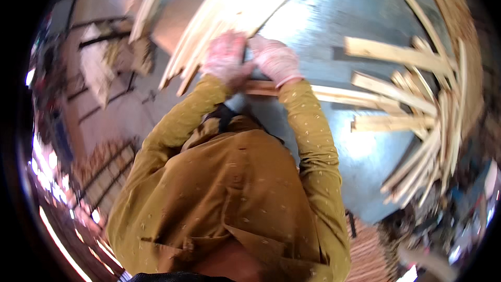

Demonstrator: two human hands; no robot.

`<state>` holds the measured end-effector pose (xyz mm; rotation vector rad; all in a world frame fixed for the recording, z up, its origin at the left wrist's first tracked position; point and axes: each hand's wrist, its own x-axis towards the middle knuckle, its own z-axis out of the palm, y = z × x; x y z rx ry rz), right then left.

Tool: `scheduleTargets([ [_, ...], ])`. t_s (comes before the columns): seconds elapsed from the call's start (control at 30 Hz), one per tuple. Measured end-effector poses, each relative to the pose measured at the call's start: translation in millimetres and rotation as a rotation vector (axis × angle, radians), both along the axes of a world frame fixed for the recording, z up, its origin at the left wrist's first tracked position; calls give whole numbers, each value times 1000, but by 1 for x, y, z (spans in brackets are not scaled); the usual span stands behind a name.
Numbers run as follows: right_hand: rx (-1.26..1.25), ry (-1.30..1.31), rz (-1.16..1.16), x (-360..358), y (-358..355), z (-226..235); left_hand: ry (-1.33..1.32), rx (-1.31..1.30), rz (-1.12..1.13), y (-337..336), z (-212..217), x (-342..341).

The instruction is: The person repeatedly picks up thin wooden strips from a metal table, aligns them, and stacks them into neat piles. They handle the strips one at a time or in small groups, moving them between piles and occasionally adjusting their orientation.

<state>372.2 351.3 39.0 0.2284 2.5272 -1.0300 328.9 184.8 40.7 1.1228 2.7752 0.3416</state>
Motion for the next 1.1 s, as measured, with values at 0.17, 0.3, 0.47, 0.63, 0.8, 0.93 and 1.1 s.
scheduleTargets([
  [0.17,818,768,-263,54,103,49,-16,-176,57,-38,-30,-3],
  [0.3,959,18,209,71,159,8,-150,311,-142,-4,-16,-6],
  [0.47,1068,-229,282,83,153,-65,-701,499,-48,73,2,-7],
  [0.63,800,-50,-1254,110,178,2,-665,431,-41,84,-5,3],
  [0.8,554,-50,-1130,144,173,10,-483,519,-252,84,21,1],
  [0.93,900,486,-224,188,148,49,455,315,-623,112,134,-38],
  [1.1,1007,1132,-33,140,169,100,-1105,-486,-434,106,117,-54],
])
